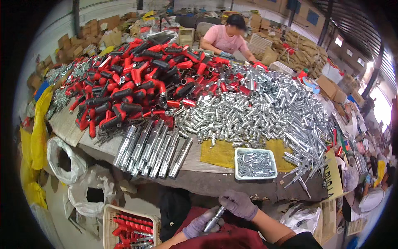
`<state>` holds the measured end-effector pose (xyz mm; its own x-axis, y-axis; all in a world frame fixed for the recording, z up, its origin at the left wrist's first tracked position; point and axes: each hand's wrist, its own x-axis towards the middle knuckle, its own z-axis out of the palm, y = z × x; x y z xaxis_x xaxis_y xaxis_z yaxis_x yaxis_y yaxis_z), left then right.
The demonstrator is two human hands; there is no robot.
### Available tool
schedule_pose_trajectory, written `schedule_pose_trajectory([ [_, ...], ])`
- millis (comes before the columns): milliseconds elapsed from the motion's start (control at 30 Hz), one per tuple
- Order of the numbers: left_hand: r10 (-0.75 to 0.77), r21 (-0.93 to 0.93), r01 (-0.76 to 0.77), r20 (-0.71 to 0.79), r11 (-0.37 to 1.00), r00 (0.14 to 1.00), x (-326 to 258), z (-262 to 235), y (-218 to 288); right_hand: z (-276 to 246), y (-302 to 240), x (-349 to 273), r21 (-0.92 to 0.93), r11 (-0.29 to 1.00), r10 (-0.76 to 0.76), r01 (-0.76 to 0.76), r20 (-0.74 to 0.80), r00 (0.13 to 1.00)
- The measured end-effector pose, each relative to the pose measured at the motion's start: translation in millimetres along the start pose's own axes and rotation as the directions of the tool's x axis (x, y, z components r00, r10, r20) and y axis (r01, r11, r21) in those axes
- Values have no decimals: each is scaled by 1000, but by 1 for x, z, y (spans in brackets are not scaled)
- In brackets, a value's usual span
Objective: Assembling mechanical components by joining metal tubes with handles and securing them with small screws.
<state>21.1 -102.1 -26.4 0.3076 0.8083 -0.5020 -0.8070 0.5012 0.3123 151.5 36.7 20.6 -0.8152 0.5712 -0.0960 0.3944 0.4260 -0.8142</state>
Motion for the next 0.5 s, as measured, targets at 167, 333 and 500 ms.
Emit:
schedule_pose_trajectory([
  [167, 249, 205, -280, 164, 938, 955, 5, -10, 34, -23, -14, 18, -398, 917, -47, -23, -165, 985],
  [333, 829, 880, -227, 472, -418, 300, 31, -17, 100, -64, -41, 72, -253, 957, -213, 141, -286, 934],
  [500, 764, 868, -140, 488, -477, 421, 61, -30, 120, -62, -83, 180, -604, 643, -636, 471, -79, 767],
])
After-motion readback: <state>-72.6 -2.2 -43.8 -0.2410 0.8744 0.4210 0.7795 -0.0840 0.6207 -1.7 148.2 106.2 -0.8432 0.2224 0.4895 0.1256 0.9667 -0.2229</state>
